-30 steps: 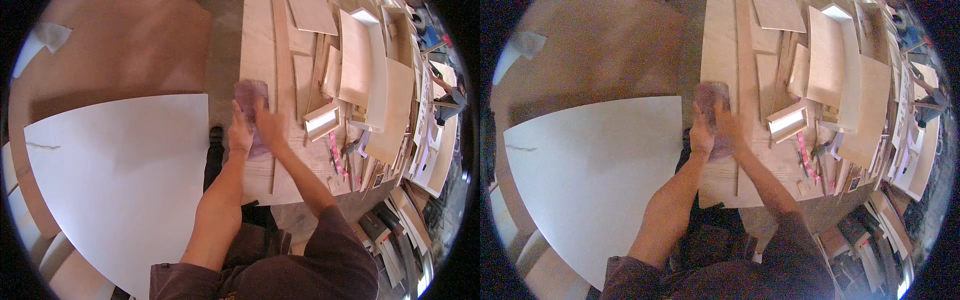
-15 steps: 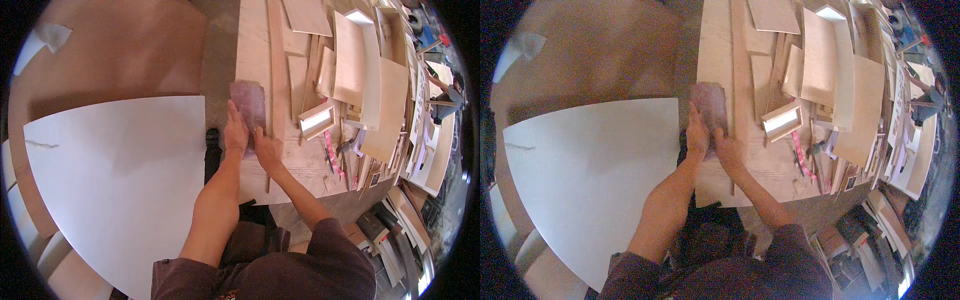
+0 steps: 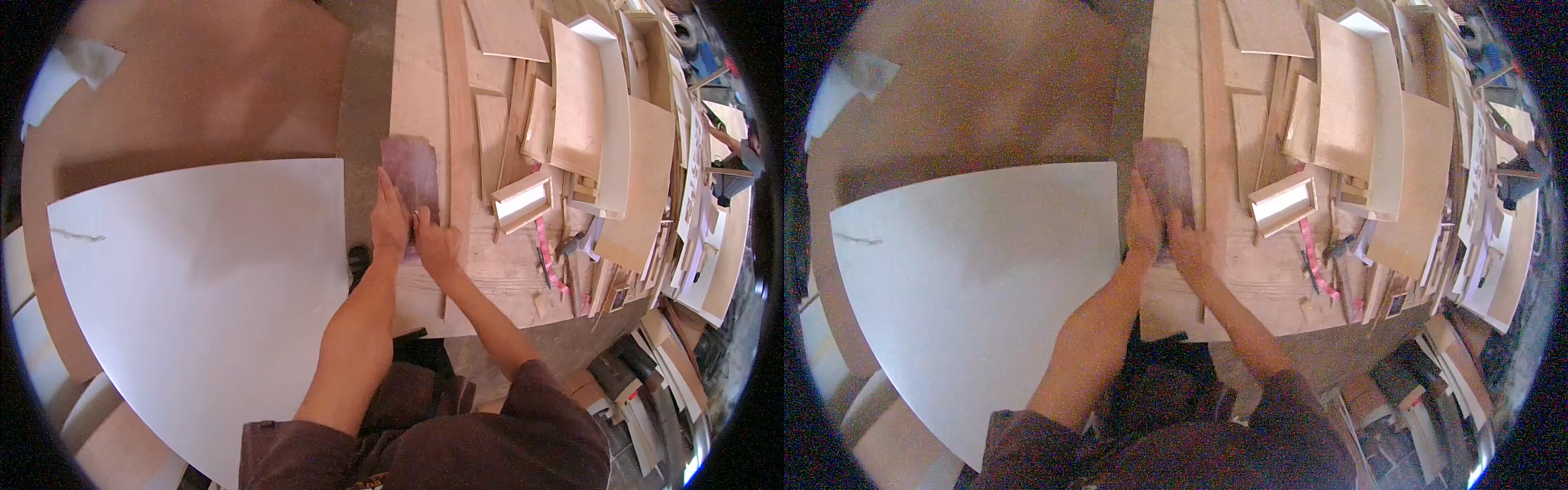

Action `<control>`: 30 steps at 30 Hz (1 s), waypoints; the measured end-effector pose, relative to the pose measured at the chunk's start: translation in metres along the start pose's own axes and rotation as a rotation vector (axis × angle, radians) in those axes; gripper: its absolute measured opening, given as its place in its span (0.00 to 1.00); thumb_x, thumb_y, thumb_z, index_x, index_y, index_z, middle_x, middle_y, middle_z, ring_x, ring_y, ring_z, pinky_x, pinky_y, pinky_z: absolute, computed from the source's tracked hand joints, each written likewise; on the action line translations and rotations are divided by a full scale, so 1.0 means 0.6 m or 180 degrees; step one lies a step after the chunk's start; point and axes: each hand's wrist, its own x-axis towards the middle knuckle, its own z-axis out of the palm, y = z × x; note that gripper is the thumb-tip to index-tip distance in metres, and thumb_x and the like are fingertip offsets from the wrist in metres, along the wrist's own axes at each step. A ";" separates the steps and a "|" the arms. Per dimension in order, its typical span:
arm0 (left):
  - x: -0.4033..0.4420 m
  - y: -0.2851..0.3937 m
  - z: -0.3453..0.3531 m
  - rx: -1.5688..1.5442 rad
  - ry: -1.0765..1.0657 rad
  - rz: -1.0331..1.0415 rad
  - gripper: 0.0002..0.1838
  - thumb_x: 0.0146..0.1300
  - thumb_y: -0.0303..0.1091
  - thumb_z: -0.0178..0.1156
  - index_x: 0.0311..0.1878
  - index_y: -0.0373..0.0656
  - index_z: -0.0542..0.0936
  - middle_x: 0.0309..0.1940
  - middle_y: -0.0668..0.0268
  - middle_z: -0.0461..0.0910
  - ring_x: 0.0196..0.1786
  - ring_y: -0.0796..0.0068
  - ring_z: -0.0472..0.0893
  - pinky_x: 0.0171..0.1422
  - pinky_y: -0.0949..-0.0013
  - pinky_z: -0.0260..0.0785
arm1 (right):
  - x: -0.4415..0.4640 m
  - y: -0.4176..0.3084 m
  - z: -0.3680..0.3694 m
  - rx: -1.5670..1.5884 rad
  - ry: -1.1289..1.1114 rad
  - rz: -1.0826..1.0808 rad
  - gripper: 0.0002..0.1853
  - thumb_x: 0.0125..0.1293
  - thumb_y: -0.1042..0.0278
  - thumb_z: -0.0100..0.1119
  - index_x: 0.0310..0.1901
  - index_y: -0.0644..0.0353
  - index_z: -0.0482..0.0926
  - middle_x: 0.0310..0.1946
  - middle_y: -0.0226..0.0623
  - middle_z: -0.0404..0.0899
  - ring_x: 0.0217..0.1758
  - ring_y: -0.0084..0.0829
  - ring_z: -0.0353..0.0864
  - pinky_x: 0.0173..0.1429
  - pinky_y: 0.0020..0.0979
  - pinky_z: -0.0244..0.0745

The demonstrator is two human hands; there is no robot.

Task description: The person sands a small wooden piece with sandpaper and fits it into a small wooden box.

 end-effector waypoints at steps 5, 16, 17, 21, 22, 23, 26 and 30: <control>-0.008 0.004 -0.003 0.0228 0.0171 0.0159 0.36 0.73 0.28 0.43 0.79 0.44 0.42 0.69 0.45 0.65 0.50 0.37 0.79 0.50 0.49 0.77 | 0.209 -0.016 -0.004 -0.0152 0.0393 -0.0299 0.11 0.75 0.58 0.48 0.39 0.55 0.68 0.12 0.39 0.76 0.15 0.43 0.79 0.19 0.42 0.71; 0.004 0.007 -0.005 0.0169 -0.0040 0.0000 0.34 0.73 0.32 0.46 0.78 0.42 0.45 0.71 0.46 0.63 0.51 0.38 0.79 0.50 0.47 0.77 | 0.109 -0.018 -0.031 0.0094 -0.0256 0.0079 0.12 0.77 0.56 0.46 0.47 0.57 0.68 0.14 0.45 0.77 0.17 0.48 0.80 0.19 0.46 0.71; 0.005 0.007 -0.004 0.0184 -0.0030 -0.0011 0.34 0.73 0.32 0.46 0.78 0.42 0.45 0.71 0.46 0.63 0.51 0.38 0.79 0.50 0.47 0.77 | 0.162 -0.017 -0.020 0.0174 -0.0057 -0.0071 0.13 0.77 0.55 0.45 0.47 0.56 0.68 0.14 0.45 0.77 0.17 0.48 0.80 0.19 0.46 0.71; -0.002 0.003 -0.002 0.0163 -0.0095 -0.0088 0.35 0.73 0.32 0.47 0.78 0.43 0.45 0.72 0.47 0.62 0.51 0.38 0.79 0.50 0.48 0.77 | 0.167 -0.023 -0.006 0.0052 -0.0164 0.0176 0.13 0.77 0.55 0.46 0.44 0.56 0.68 0.13 0.45 0.77 0.15 0.46 0.79 0.19 0.45 0.70; 0.001 0.005 -0.002 0.0067 -0.0299 -0.0291 0.36 0.72 0.32 0.49 0.78 0.43 0.45 0.72 0.47 0.61 0.52 0.39 0.79 0.51 0.49 0.77 | 0.124 -0.017 -0.002 0.0041 0.0038 -0.0033 0.12 0.76 0.55 0.47 0.43 0.56 0.68 0.13 0.44 0.77 0.15 0.46 0.79 0.19 0.45 0.70; 0.000 0.006 -0.001 0.0042 -0.0310 -0.0297 0.36 0.72 0.32 0.49 0.78 0.43 0.45 0.72 0.47 0.61 0.52 0.39 0.79 0.51 0.49 0.77 | 0.067 -0.013 -0.001 0.0035 0.0234 -0.0228 0.12 0.76 0.55 0.47 0.42 0.56 0.68 0.13 0.43 0.77 0.15 0.45 0.79 0.19 0.45 0.70; 0.010 0.005 0.002 0.0025 -0.0222 -0.0304 0.40 0.69 0.30 0.52 0.79 0.45 0.43 0.73 0.48 0.60 0.52 0.40 0.79 0.52 0.51 0.77 | 0.017 -0.009 -0.011 -0.0234 -0.0247 -0.0042 0.11 0.76 0.57 0.48 0.43 0.56 0.68 0.13 0.42 0.77 0.14 0.43 0.79 0.19 0.44 0.70; 0.004 0.002 0.005 0.0105 0.0005 0.0010 0.40 0.69 0.28 0.51 0.79 0.45 0.41 0.73 0.47 0.60 0.53 0.39 0.79 0.54 0.51 0.77 | 0.156 -0.006 0.003 -0.0297 -0.0048 -0.0354 0.10 0.76 0.57 0.47 0.42 0.55 0.69 0.12 0.39 0.76 0.14 0.41 0.79 0.18 0.41 0.70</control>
